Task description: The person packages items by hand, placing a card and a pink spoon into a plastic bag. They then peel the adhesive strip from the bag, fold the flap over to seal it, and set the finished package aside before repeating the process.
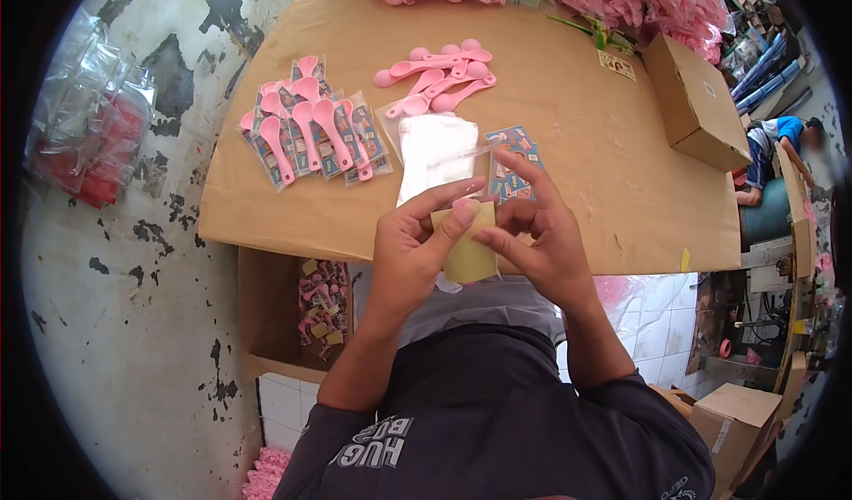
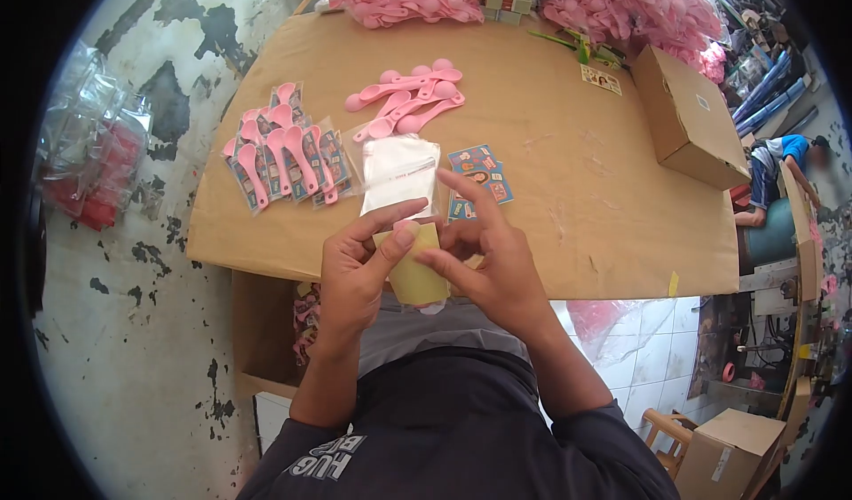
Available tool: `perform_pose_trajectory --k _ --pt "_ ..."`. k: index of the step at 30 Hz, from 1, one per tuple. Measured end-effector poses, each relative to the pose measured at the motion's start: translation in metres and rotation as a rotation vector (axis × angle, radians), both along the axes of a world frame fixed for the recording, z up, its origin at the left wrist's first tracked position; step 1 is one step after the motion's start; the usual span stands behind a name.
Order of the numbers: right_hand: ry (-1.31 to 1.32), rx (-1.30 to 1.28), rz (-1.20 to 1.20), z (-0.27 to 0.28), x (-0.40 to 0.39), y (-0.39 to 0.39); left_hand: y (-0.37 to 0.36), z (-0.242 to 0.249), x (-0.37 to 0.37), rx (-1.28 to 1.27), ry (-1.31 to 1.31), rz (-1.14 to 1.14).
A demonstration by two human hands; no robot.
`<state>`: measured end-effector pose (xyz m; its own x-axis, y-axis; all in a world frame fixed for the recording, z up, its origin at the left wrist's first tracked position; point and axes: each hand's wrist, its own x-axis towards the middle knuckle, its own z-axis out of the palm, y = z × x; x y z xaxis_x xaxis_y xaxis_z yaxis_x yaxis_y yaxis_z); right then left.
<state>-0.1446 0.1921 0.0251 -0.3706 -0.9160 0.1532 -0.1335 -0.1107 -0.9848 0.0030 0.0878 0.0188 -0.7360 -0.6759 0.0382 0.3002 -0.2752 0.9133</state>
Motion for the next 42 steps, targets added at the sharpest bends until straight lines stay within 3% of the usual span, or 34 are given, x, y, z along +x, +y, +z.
perform_pose_trajectory --k 4,6,13,17,20,23,27,29,30,31,32,34,36,38,39,40,42 --pt "0.222 -0.139 -0.276 -0.006 -0.002 -0.003 0.003 0.007 0.009 -0.088 -0.126 0.047" --pt "0.778 -0.395 -0.419 0.002 -0.007 -0.010 0.007 0.010 0.012 -0.088 -0.177 0.049" --pt "1.032 -0.467 -0.421 0.009 0.004 -0.030 0.014 0.003 0.017 -0.333 -0.218 0.074" --pt "1.041 -0.478 -0.417 0.003 0.005 -0.032 0.017 -0.005 0.015 -0.489 -0.187 0.133" --pt "1.032 -0.484 -0.438 0.002 0.004 -0.031 0.016 0.000 0.020 -0.557 -0.359 0.078" --pt "1.013 -0.470 -0.439 0.000 -0.001 -0.029 0.017 0.001 0.017 -0.663 -0.316 0.056" --pt "0.797 -0.475 -0.478 0.000 -0.009 -0.023 0.016 0.002 0.016 -0.669 -0.328 -0.009" --pt "0.730 -0.458 -0.521 -0.001 -0.016 -0.019 0.017 0.004 0.016 -0.553 -0.357 -0.060" --pt "0.419 -0.511 -0.553 -0.001 -0.025 -0.020 0.017 0.002 0.015 -0.553 -0.357 -0.062" --pt "0.104 -0.555 -0.575 -0.002 -0.033 -0.020 0.017 -0.002 0.015 -0.396 -0.289 -0.054" --pt "0.102 -0.554 -0.576 0.001 -0.040 -0.017 0.017 -0.005 0.015 -0.239 -0.222 -0.045" --pt "-0.379 -0.673 -0.458 0.007 -0.053 -0.008 0.016 -0.006 0.013 -0.168 -0.181 -0.023" --pt "-0.380 -0.683 -0.438 0.002 -0.057 0.001 0.015 -0.006 0.011 -0.097 -0.136 0.001" --pt "-0.446 -0.512 -0.072 -0.008 -0.059 0.014 0.014 -0.004 0.010 -0.057 -0.075 0.038" --pt "-0.361 -0.465 -0.024 -0.009 -0.048 0.013 0.014 -0.003 0.008 -0.054 -0.075 0.040" --pt "-0.361 -0.462 -0.022 -0.004 -0.034 0.011 0.014 -0.002 0.007 -0.060 -0.040 0.073" --pt "-0.102 -0.145 -0.110 0.011 -0.008 0.007 0.012 -0.003 0.007 -0.064 -0.005 0.108"
